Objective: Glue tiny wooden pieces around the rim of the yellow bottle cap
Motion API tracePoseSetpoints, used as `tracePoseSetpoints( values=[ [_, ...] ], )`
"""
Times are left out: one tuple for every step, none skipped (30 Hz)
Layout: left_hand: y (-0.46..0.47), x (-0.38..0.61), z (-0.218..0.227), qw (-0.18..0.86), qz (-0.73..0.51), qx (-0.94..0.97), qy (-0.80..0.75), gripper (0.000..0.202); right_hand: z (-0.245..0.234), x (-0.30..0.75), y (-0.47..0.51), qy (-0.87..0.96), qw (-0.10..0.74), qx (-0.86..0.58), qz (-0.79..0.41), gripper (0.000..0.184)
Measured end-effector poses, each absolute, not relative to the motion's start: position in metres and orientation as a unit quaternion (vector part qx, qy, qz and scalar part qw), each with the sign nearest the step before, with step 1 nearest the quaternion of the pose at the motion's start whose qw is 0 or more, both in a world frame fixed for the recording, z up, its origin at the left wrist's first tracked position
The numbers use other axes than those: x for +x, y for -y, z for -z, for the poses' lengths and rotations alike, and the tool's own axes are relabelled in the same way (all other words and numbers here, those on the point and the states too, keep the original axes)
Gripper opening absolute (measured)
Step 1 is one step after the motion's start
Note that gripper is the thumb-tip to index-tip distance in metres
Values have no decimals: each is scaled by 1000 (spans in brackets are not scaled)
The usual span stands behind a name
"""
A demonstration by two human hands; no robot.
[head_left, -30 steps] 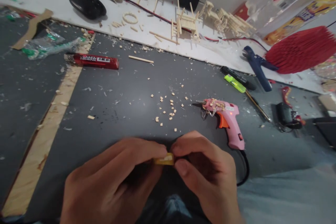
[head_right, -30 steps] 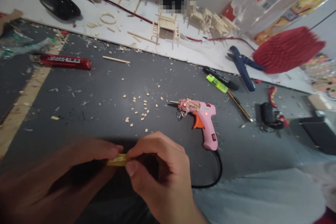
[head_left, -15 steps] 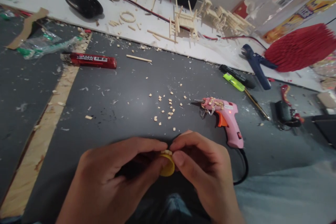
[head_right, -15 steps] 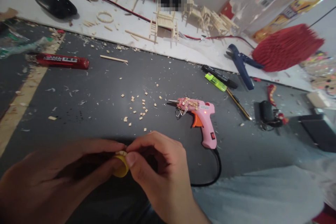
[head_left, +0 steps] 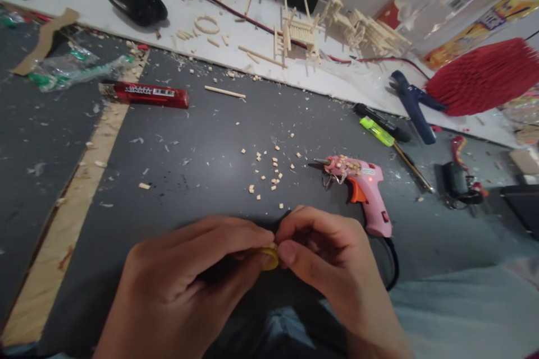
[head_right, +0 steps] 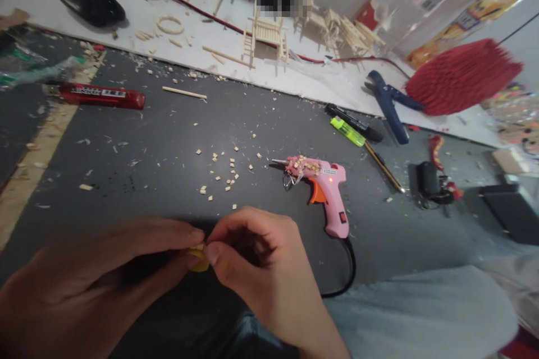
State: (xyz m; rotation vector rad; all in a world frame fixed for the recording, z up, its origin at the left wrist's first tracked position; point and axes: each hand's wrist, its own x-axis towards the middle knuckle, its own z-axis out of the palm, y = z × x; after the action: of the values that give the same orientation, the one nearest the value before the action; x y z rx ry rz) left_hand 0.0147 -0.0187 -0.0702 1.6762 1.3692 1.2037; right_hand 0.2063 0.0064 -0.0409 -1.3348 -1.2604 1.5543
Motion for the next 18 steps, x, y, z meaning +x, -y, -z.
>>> tracePoseSetpoints(
  values=[
    [19, 15, 70, 328, -460, 638, -523, 23, 40, 206, -7, 489, 358, -518, -604, 13],
    [18, 15, 70, 330, -461, 636, -524, 22, 40, 206, -7, 489, 358, -518, -604, 14],
    [18, 16, 70, 330, -461, 634, -526, 22, 40, 206, -7, 490, 358, -518, -603, 14],
    [18, 16, 69, 326, -465, 631, -528, 20, 40, 207, -7, 490, 357, -518, -603, 14],
    [18, 16, 68, 322, -469, 629, -530, 17, 40, 207, -7, 491, 357, -519, -602, 13],
    [18, 17, 68, 315, -475, 626, -532, 13, 40, 207, -7, 490, 357, -519, -603, 13],
    [18, 18, 67, 309, -480, 624, -534, 9, 39, 208, -7, 489, 355, -519, -605, 14],
    [19, 19, 67, 303, -487, 621, -535, 7, 39, 208, -7, 487, 353, -519, -608, 14],
    [20, 20, 67, 299, -492, 618, -535, 6, 39, 208, -6, 484, 349, -518, -613, 15],
    [20, 21, 67, 297, -494, 617, -535, 6, 39, 208, -5, 478, 345, -518, -620, 15],
    [21, 22, 68, 296, -495, 617, -535, 6, 40, 208, -4, 467, 344, -519, -628, 16],
    [22, 23, 68, 296, -496, 617, -534, 6, 41, 207, -3, 454, 341, -521, -638, 16],
    [23, 23, 68, 296, -496, 617, -534, 6, 41, 206, -2, 439, 340, -524, -646, 16],
    [23, 23, 69, 297, -496, 617, -534, 7, 42, 206, -1, 424, 342, -527, -652, 16],
    [23, 22, 69, 298, -496, 617, -534, 8, 43, 205, 0, 411, 347, -529, -656, 16],
    [24, 21, 69, 300, -495, 617, -533, 10, 43, 204, 0, 401, 350, -530, -660, 16],
    [24, 19, 70, 303, -491, 619, -533, 11, 44, 203, 0, 395, 349, -529, -666, 16],
    [24, 17, 70, 309, -486, 621, -532, 13, 43, 203, 0, 390, 346, -528, -670, 17]
  ],
)
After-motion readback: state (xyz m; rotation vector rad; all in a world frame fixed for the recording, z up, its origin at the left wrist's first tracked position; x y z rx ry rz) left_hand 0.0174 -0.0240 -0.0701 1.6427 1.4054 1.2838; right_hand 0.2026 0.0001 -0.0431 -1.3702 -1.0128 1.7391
